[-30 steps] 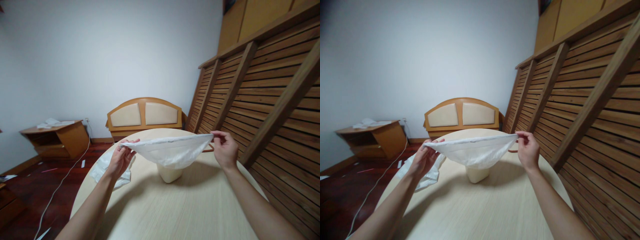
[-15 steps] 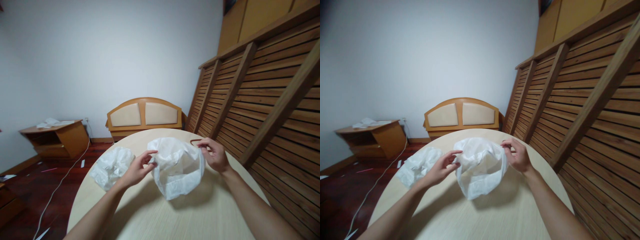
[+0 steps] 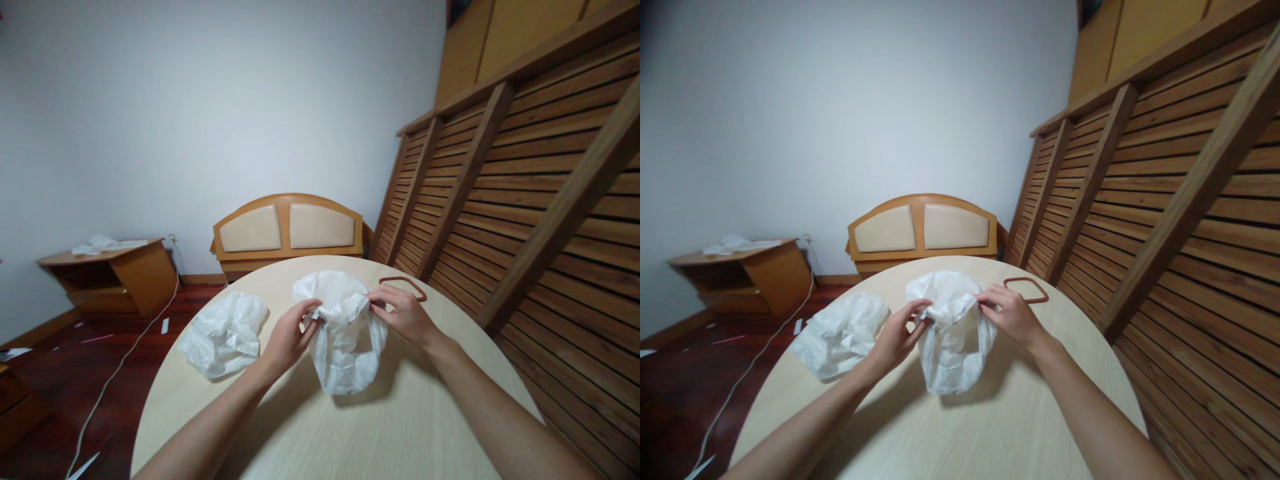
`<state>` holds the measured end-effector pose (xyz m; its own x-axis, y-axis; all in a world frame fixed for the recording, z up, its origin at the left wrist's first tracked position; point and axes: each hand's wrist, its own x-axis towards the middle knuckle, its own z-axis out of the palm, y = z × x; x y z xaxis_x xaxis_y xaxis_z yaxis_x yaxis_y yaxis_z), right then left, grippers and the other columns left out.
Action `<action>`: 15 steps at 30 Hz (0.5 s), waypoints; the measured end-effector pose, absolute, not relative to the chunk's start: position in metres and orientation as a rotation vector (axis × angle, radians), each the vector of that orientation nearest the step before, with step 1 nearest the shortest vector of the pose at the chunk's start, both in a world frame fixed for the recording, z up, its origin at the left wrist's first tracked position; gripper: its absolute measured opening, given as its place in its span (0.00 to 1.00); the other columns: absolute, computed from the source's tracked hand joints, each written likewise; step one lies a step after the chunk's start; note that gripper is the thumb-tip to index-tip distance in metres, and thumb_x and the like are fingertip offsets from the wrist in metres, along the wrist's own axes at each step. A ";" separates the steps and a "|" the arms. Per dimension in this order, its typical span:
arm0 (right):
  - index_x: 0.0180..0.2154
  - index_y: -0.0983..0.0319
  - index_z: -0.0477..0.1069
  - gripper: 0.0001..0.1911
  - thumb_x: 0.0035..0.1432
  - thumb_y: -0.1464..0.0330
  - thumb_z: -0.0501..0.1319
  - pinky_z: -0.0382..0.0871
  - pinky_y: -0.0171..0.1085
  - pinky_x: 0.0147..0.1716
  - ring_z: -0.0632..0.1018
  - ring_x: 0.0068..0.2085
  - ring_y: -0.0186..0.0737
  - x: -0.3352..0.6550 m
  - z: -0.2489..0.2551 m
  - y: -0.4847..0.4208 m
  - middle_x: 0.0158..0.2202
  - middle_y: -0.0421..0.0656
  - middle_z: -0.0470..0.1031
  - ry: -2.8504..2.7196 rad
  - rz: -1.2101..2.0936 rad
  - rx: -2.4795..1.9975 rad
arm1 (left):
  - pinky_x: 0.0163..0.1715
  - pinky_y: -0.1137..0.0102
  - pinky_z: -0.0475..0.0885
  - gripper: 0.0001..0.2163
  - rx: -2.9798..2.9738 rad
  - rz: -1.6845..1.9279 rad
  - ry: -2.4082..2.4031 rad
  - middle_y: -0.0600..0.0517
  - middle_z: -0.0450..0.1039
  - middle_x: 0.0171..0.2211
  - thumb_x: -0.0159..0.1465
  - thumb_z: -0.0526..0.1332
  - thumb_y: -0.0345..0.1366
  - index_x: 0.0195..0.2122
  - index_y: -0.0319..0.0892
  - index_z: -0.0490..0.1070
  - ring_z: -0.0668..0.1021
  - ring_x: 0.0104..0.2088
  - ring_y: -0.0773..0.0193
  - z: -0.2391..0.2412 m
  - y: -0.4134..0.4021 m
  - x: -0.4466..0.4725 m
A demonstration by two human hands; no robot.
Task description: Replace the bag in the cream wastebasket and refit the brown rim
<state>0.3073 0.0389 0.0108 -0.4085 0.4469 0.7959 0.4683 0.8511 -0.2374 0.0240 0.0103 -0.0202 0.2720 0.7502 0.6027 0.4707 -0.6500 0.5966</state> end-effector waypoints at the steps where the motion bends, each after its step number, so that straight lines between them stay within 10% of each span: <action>1: 0.38 0.57 0.79 0.09 0.60 0.75 0.61 0.75 0.39 0.38 0.81 0.37 0.42 0.304 0.009 0.041 0.35 0.42 0.81 -2.035 -0.031 -0.690 | 0.45 0.66 0.74 0.14 2.247 1.329 1.130 0.47 0.78 0.44 0.67 0.60 0.36 0.53 0.45 0.70 0.79 0.43 0.59 -0.022 0.014 0.025; 11: 0.49 0.56 0.76 0.12 0.64 0.68 0.59 0.75 0.46 0.46 0.80 0.42 0.46 0.290 0.000 0.046 0.41 0.44 0.80 -1.888 -0.021 -0.943 | 0.49 0.62 0.72 0.21 2.071 1.425 1.169 0.48 0.78 0.44 0.66 0.61 0.37 0.61 0.47 0.66 0.79 0.43 0.57 -0.025 0.032 0.022; 15: 0.47 0.58 0.75 0.12 0.64 0.62 0.62 0.76 0.44 0.43 0.80 0.40 0.44 0.306 -0.003 0.048 0.42 0.45 0.80 -1.730 0.028 -0.963 | 0.46 0.65 0.71 0.10 2.014 1.537 1.097 0.46 0.78 0.41 0.66 0.63 0.40 0.45 0.43 0.77 0.78 0.43 0.57 -0.016 0.024 0.008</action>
<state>0.3057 0.0484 -0.0026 -0.0669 0.6071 0.7918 0.5810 0.6688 -0.4638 0.0076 0.0243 -0.0160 0.0980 0.7659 0.6355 0.3518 -0.6240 0.6978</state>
